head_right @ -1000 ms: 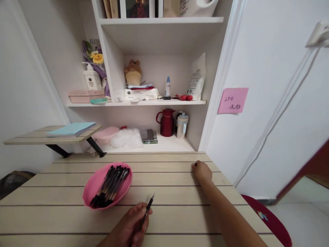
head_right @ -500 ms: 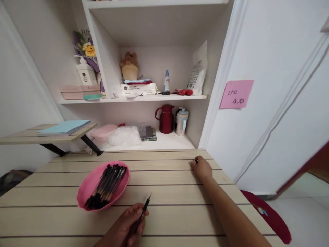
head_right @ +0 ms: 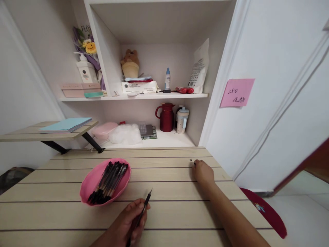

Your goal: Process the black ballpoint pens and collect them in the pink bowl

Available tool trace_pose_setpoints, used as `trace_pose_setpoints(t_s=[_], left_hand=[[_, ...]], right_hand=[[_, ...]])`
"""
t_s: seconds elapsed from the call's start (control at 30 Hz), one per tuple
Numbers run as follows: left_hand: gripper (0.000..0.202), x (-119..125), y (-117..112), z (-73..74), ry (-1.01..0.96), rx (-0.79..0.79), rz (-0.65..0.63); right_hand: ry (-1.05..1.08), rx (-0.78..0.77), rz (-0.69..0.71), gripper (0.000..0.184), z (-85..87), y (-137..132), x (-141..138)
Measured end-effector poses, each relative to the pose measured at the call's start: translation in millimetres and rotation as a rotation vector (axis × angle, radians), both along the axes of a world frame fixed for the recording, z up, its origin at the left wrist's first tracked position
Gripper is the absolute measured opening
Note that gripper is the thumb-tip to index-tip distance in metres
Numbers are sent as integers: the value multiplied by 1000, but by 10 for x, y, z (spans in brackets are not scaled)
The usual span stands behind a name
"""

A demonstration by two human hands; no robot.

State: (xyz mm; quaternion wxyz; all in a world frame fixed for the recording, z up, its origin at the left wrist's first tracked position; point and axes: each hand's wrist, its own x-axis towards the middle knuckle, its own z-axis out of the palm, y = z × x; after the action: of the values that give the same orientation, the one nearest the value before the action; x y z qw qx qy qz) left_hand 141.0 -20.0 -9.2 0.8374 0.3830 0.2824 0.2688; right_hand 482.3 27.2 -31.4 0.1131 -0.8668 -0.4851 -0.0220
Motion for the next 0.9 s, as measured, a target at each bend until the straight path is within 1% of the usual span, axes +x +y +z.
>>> trace_pose_setpoints(t_s=[0.1,0.2,0.27,0.33,0.4,0.43,0.47,0.5,0.53,0.57,0.6,0.63,0.67,0.73,0.77,0.83,0.87,0.9], left_hand=[[28,11,-3,-32,-2,-27,27],[25,50,-18,-20,-28,-87,124],[24,100,-15,18,-44,-144,200],[26,177,15,70,-51,-166,224],[26,288,77,126,-63,-139,213],[26,359,116,153,-70,-122,214],[27,439,159,180,-77,-111,222],[28,526,202,206,-80,-107,232],[29,617,243,230,-83,-106,241],[30,711,280,253,-85,-102,247],[30,801,311,274,-88,-95,248],[30,885,335,292,-92,-86,245],[30,958,352,307,-97,-75,240],[33,1059,367,323,-102,-54,230],[36,1082,367,324,-100,-47,223],[44,1074,351,310,-76,-34,206],[46,1043,338,297,-54,-26,193],[46,1000,321,279,-26,-15,177]], right_hand=[[12,2,7,27,5,-6,-63],[51,40,37,32,29,-52,-51],[117,110,49,34,75,-109,-30],[217,215,37,31,136,-194,-57],[319,298,35,30,185,-318,-191],[386,308,61,32,195,-395,-307],[451,292,115,35,195,-478,-451],[666,245,227,38,184,-564,-614],[883,166,371,39,167,-647,-781],[1033,119,469,39,147,-723,-938],[1112,133,517,38,130,-786,-1069],[1149,170,516,39,120,-834,-1164],[1153,215,492,40,117,-864,-1214],[1085,290,422,41,137,-879,-1170],[1022,312,394,39,156,-868,-1083],[844,333,335,33,200,-820,-817],[738,336,288,30,219,-789,-660],[622,333,202,29,233,-755,-499]])
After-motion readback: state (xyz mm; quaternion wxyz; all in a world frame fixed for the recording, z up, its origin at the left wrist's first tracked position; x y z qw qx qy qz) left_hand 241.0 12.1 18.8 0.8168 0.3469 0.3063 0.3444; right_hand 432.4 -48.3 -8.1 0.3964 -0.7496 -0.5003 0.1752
